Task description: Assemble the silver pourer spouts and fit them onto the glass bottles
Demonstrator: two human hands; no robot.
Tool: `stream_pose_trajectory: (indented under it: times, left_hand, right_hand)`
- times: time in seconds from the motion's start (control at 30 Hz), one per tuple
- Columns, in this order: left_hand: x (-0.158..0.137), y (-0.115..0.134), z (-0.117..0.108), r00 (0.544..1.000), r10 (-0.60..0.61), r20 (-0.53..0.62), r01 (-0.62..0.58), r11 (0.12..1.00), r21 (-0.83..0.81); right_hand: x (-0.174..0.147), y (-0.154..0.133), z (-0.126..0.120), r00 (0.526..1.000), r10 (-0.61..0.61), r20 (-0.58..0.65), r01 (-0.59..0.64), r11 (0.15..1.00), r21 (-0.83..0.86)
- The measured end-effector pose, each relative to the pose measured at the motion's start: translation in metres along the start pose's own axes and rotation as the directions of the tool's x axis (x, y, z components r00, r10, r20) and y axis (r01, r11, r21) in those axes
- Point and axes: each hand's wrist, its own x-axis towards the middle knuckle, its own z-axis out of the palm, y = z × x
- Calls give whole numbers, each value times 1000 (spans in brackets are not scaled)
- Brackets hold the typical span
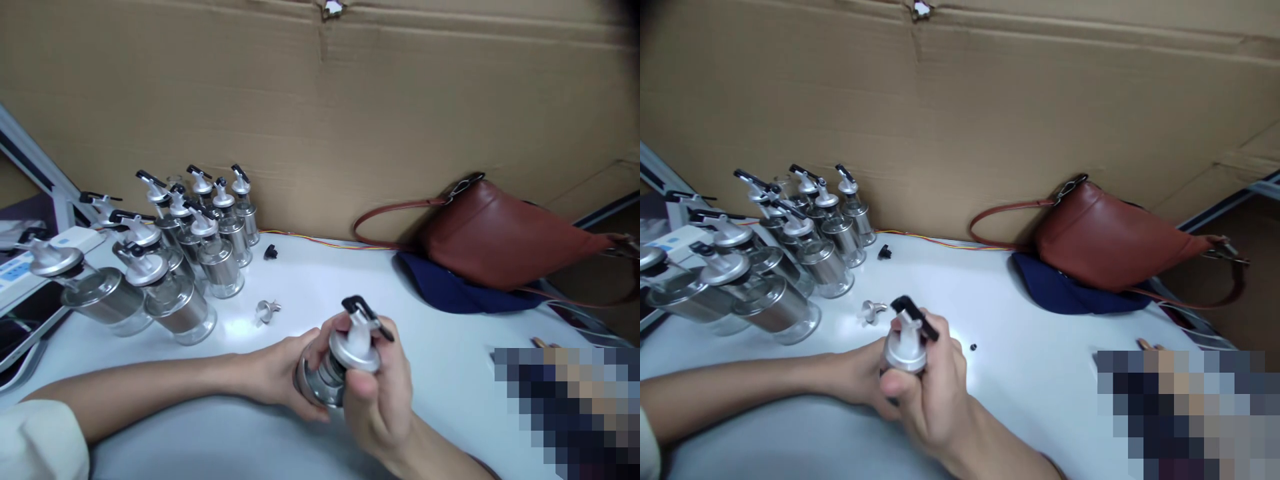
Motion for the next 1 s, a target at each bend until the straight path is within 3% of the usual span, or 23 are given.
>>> stream_pose_trajectory:
  times: [0.1, 0.2, 0.33, 0.43, 0.53, 0.67, 0.77, 0.83, 1.0]
  left_hand:
    - [0, -1, -1, 991, -34, 130, 42, 997, -57]
    - [0, -4, -1, 991, -39, 131, 42, 999, -20]
    - [-1, -6, 0, 1000, -13, -1, 13, 1000, 27]
    - [-7, -2, 0, 994, -83, -75, 85, 996, 17]
    - [-17, 5, 1, 984, -133, -117, 136, 991, 16]
    - [-34, 14, 3, 962, -146, -230, 166, 984, 69]
    - [-52, 14, 8, 915, -85, -395, 176, 964, 201]
    - [-65, 11, 12, 854, -38, -518, 213, 935, 283]
    - [-86, 2, 14, 686, 92, -722, 310, 860, 405]
  right_hand:
    - [13, -8, 4, 971, 237, -38, -220, 944, 247]
    - [22, -6, 4, 900, 420, -115, -355, 860, 367]
    - [18, 11, -2, 794, 552, -255, -461, 820, 339]
    - [11, 23, -14, 745, 559, -364, -521, 828, 207]
    - [11, 27, -28, 771, 534, -348, -558, 829, 37]
    - [16, 24, -31, 827, 546, -135, -554, 832, -29]
    - [18, 21, -25, 814, 577, 63, -578, 816, -8]
    - [18, 20, -22, 799, 586, 133, -591, 807, 0]
    - [18, 19, -24, 807, 573, 145, -579, 815, 4]
